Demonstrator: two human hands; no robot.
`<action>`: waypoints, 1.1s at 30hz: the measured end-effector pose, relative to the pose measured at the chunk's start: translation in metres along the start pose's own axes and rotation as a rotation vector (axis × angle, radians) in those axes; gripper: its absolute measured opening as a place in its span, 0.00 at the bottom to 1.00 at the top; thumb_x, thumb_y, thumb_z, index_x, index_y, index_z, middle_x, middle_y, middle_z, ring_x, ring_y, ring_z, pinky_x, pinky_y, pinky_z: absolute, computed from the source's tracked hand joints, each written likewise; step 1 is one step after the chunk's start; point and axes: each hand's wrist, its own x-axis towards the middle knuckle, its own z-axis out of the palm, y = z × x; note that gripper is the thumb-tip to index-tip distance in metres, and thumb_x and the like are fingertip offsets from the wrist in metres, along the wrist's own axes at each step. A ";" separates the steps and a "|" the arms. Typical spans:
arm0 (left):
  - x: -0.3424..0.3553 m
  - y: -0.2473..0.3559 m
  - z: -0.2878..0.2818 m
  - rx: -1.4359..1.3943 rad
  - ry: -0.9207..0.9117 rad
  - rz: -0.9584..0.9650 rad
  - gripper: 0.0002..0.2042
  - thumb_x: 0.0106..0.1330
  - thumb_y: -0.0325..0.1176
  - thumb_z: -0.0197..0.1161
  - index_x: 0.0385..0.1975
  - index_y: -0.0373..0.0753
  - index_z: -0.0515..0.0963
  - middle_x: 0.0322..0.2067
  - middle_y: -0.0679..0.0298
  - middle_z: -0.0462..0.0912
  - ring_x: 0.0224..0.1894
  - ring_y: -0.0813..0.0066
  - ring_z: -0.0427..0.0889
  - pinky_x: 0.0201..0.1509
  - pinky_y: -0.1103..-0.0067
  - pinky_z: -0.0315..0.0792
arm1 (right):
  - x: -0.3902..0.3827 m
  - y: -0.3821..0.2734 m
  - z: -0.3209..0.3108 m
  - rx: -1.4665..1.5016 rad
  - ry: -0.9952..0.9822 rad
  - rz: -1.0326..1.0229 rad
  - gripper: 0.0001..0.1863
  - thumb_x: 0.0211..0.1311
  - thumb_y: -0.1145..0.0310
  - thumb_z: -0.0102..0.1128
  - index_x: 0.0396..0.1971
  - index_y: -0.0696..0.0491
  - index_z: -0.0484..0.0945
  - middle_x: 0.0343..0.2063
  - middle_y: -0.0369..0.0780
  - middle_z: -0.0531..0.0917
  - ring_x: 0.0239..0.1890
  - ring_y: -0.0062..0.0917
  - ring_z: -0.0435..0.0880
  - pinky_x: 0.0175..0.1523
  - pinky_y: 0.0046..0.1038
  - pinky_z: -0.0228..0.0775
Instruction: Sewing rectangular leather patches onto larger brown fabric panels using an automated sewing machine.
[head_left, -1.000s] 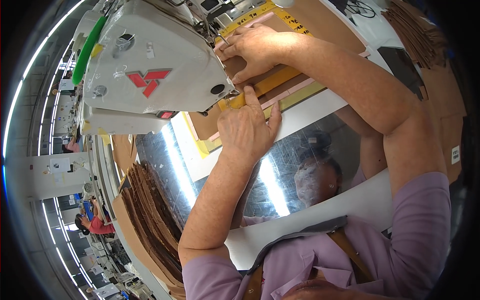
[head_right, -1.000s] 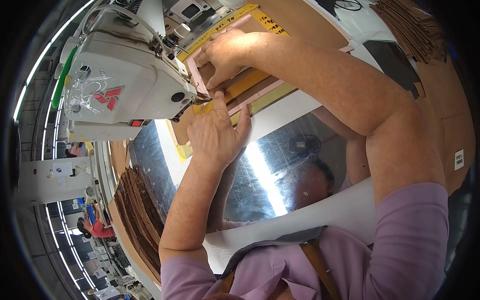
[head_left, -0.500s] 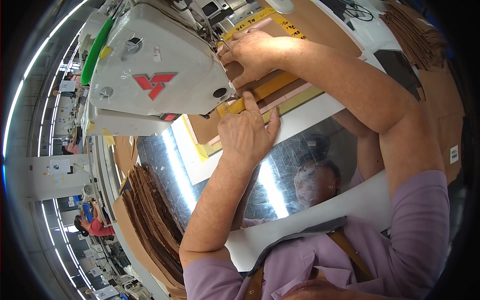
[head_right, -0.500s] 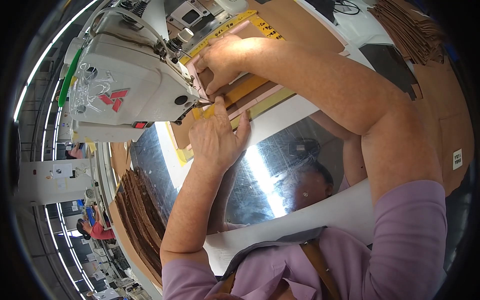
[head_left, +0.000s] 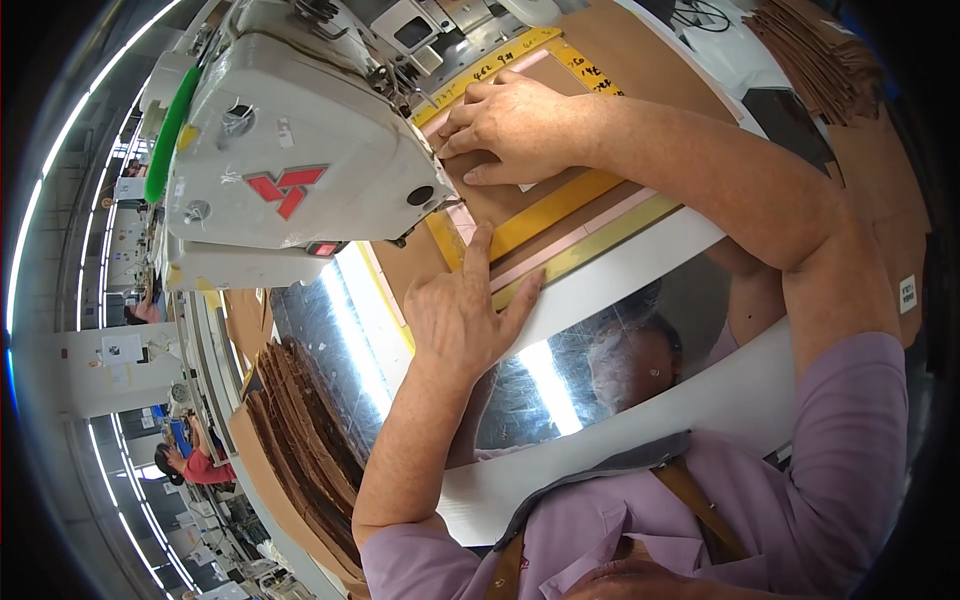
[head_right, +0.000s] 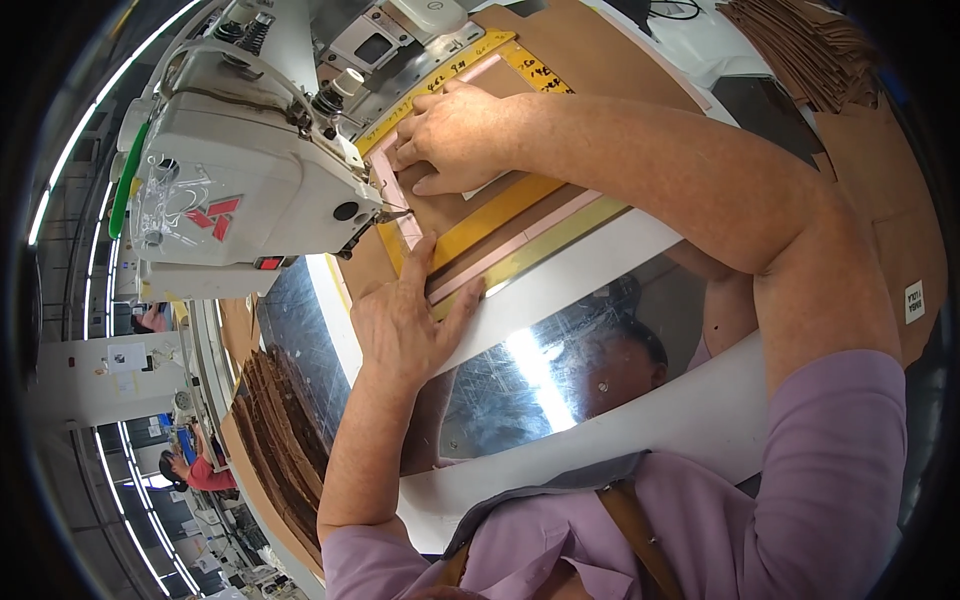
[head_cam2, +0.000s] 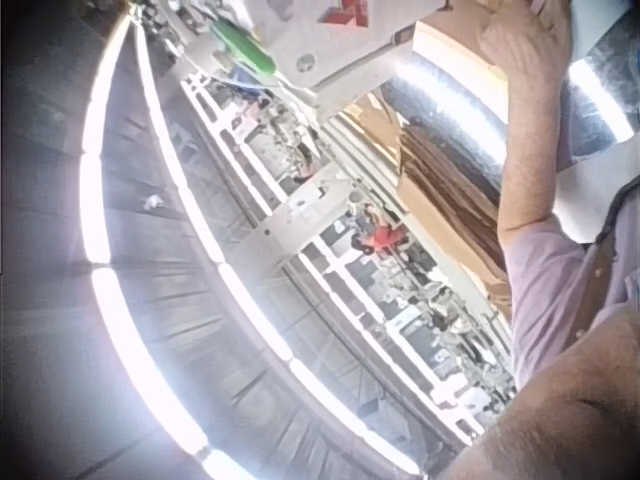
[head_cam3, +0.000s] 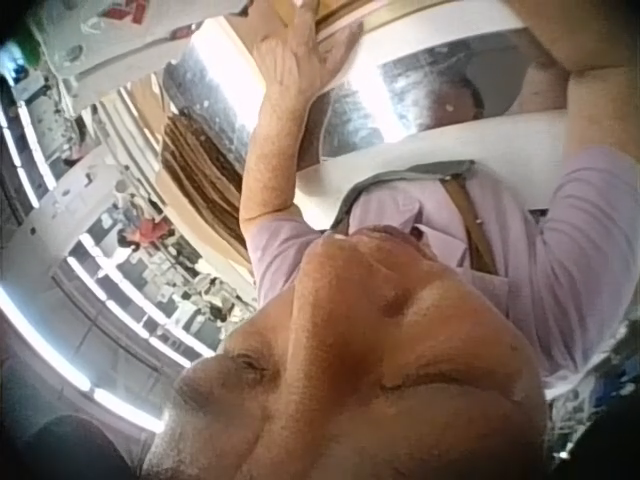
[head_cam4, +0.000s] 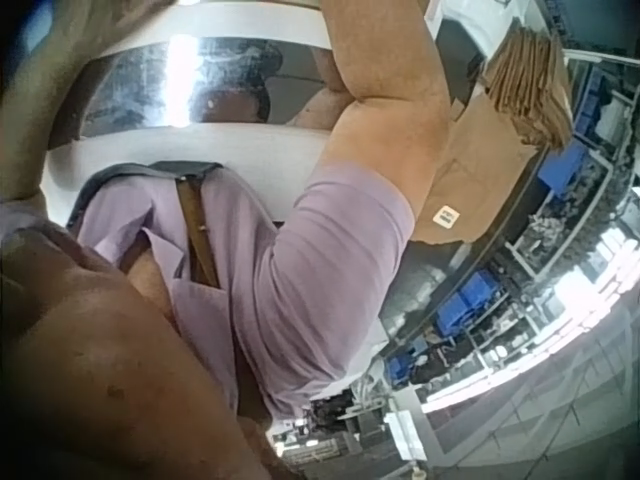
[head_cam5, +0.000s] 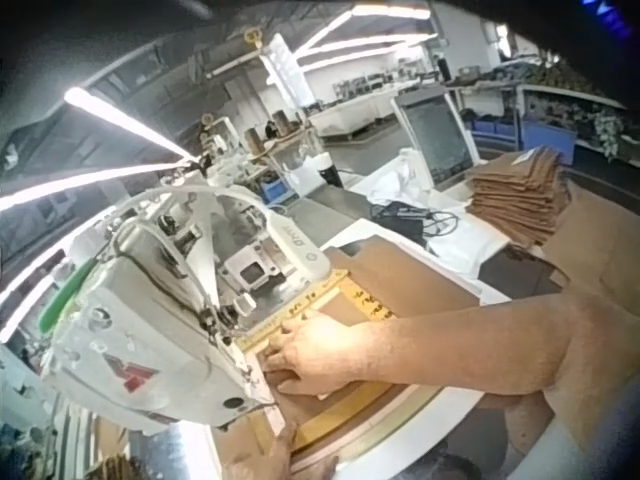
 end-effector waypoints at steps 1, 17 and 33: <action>-0.003 -0.001 -0.002 -0.036 -0.016 0.007 0.31 0.64 0.52 0.68 0.59 0.33 0.74 0.17 0.56 0.82 0.19 0.60 0.84 0.28 0.70 0.77 | -0.002 -0.001 -0.002 0.000 -0.001 -0.001 0.24 0.67 0.49 0.58 0.59 0.40 0.81 0.56 0.36 0.80 0.61 0.31 0.73 0.66 0.40 0.61; -0.038 0.021 -0.008 -0.118 -0.063 0.070 0.39 0.63 0.53 0.68 0.62 0.24 0.69 0.13 0.61 0.77 0.15 0.64 0.79 0.26 0.72 0.73 | -0.031 -0.021 -0.010 -0.031 -0.136 -0.010 0.26 0.72 0.54 0.52 0.66 0.45 0.74 0.57 0.34 0.80 0.61 0.27 0.73 0.68 0.35 0.59; -0.071 0.042 -0.015 -0.157 -0.076 0.153 0.43 0.64 0.51 0.69 0.66 0.18 0.62 0.14 0.64 0.77 0.13 0.70 0.76 0.24 0.75 0.70 | -0.059 -0.048 -0.002 -0.117 0.013 -0.234 0.24 0.69 0.57 0.57 0.56 0.57 0.79 0.59 0.40 0.79 0.63 0.26 0.73 0.69 0.32 0.62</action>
